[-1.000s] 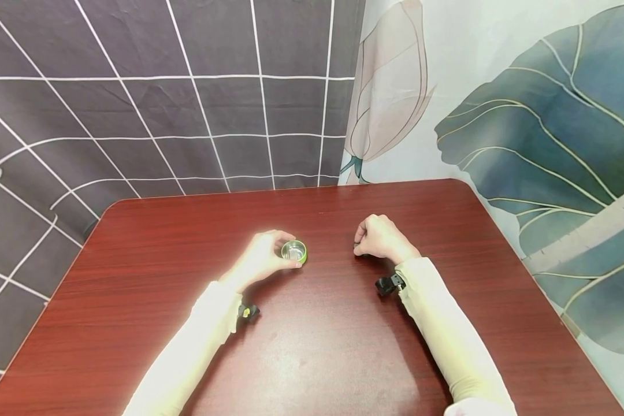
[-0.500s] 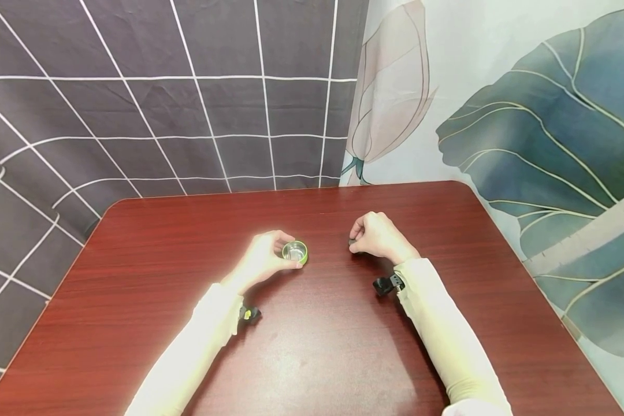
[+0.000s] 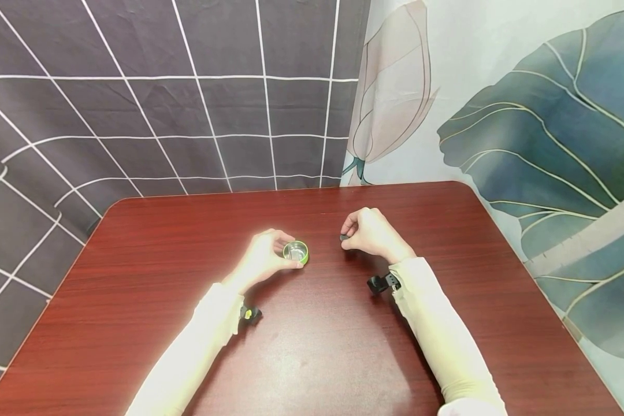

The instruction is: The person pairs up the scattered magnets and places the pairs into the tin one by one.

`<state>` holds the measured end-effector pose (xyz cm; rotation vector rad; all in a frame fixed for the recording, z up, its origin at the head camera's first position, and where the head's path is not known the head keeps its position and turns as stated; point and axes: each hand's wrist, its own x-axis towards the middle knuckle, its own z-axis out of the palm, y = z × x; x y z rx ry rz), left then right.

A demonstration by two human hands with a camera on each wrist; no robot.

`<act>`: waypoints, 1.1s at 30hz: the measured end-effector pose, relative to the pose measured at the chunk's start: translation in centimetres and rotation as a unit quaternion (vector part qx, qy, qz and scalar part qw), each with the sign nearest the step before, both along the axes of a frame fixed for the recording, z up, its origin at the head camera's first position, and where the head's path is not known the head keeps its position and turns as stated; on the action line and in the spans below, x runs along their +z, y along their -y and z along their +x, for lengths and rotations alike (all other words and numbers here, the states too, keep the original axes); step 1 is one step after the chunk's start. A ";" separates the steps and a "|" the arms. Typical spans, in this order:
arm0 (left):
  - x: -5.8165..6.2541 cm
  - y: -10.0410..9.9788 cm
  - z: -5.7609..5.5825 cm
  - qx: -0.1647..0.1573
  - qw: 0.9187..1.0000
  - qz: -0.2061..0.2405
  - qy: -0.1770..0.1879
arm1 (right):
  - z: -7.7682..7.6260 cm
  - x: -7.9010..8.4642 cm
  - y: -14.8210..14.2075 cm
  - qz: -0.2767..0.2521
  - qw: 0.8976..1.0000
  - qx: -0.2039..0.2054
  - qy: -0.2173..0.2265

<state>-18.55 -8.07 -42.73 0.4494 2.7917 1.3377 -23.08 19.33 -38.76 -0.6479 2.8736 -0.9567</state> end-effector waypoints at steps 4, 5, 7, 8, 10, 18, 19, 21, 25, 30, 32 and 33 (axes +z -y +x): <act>0.0 0.0 0.0 0.003 1.000 -0.005 -0.001 | 0.1 0.4 0.7 -0.015 1.000 0.009 -0.010; 0.0 0.0 0.0 0.004 1.000 -0.006 -0.002 | 0.1 0.4 0.9 -0.018 1.000 0.012 -0.012; -0.1 0.0 0.0 0.005 1.000 -0.007 -0.003 | 0.1 0.6 1.2 -0.024 0.999 0.015 -0.014; -0.1 0.0 0.0 0.005 1.000 -0.007 -0.003 | 0.1 0.7 1.3 -0.027 0.999 0.016 -0.015; -0.1 0.1 0.1 0.005 1.000 -0.006 -0.004 | 0.1 0.8 1.7 -0.033 0.999 0.021 -0.017; -0.1 0.1 0.1 0.005 1.000 0.007 0.000 | 0.0 1.0 3.2 -0.067 0.997 0.045 -0.023; -0.2 0.1 0.1 0.004 1.000 0.009 0.000 | 0.0 1.0 3.5 -0.071 0.996 0.047 -0.022; -0.1 0.1 0.1 0.004 1.000 0.010 0.000 | 0.0 1.0 3.9 -0.082 0.995 0.052 -0.020; -0.1 0.1 0.0 0.002 1.000 0.013 -0.005 | -0.1 1.0 4.7 -0.099 0.993 0.060 -0.017; -0.1 0.2 0.1 -0.003 1.000 0.022 -0.006 | -0.1 0.8 5.4 -0.114 0.991 0.067 -0.015; -0.1 0.2 0.1 -0.005 1.000 0.027 -0.005 | -0.1 0.7 5.7 -0.123 0.990 0.070 -0.013; -0.2 0.2 0.1 -0.005 1.000 0.027 -0.005 | -0.1 0.6 5.9 -0.126 0.989 0.072 -0.013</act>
